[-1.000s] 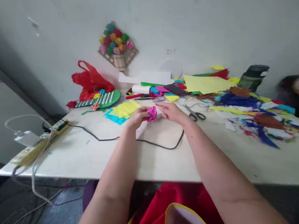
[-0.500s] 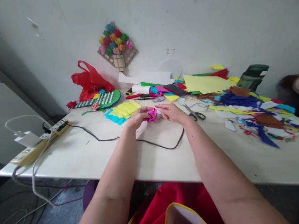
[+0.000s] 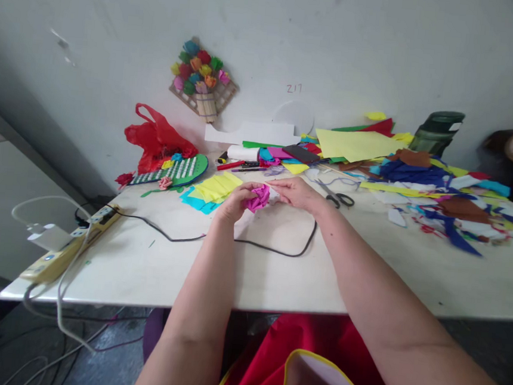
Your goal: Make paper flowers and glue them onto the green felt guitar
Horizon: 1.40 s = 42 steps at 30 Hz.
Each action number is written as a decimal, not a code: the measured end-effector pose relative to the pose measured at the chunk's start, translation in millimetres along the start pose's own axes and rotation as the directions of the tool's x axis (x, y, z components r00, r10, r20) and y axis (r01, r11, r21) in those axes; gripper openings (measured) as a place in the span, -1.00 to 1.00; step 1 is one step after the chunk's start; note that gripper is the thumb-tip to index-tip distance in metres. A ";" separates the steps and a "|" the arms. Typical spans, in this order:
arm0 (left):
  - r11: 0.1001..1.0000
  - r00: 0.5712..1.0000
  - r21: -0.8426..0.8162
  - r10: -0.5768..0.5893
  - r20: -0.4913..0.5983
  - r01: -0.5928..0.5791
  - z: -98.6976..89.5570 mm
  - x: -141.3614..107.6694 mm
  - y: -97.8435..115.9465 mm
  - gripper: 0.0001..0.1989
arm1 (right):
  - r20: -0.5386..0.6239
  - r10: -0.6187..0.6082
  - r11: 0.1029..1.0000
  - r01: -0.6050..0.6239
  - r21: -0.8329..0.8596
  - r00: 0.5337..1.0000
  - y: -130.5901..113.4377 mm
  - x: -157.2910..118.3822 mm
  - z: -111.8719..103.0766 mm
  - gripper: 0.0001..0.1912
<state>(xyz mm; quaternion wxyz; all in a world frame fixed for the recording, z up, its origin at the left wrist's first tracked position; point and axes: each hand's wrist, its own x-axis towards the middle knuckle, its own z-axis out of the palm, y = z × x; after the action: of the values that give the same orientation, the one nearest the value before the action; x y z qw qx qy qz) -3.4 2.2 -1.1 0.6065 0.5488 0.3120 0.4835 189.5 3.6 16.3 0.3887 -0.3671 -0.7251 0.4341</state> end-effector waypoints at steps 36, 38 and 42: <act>0.991 0.986 0.085 -0.092 -0.139 0.104 7.6 -2.0 -0.9 -0.85 | -0.005 -0.110 0.971 0.106 -0.216 0.994 9.4 3.5 7.9 -0.67; 0.991 0.981 0.080 -0.095 -0.167 0.109 8.7 -2.0 -0.5 -0.85 | -0.007 -0.108 0.968 0.104 -0.229 0.994 9.3 3.1 8.1 -0.67; 0.994 0.969 0.052 -0.083 -0.234 0.097 9.8 -0.3 -1.1 -0.90 | 0.005 -0.116 0.966 0.114 -0.234 0.993 8.9 3.1 8.5 -0.67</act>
<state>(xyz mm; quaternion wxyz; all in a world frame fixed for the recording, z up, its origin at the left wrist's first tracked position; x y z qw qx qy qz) 5.6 -1.5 -0.3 0.5697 0.4930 0.4201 0.5059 182.5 6.6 6.2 0.3705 -0.3695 -0.7895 0.3207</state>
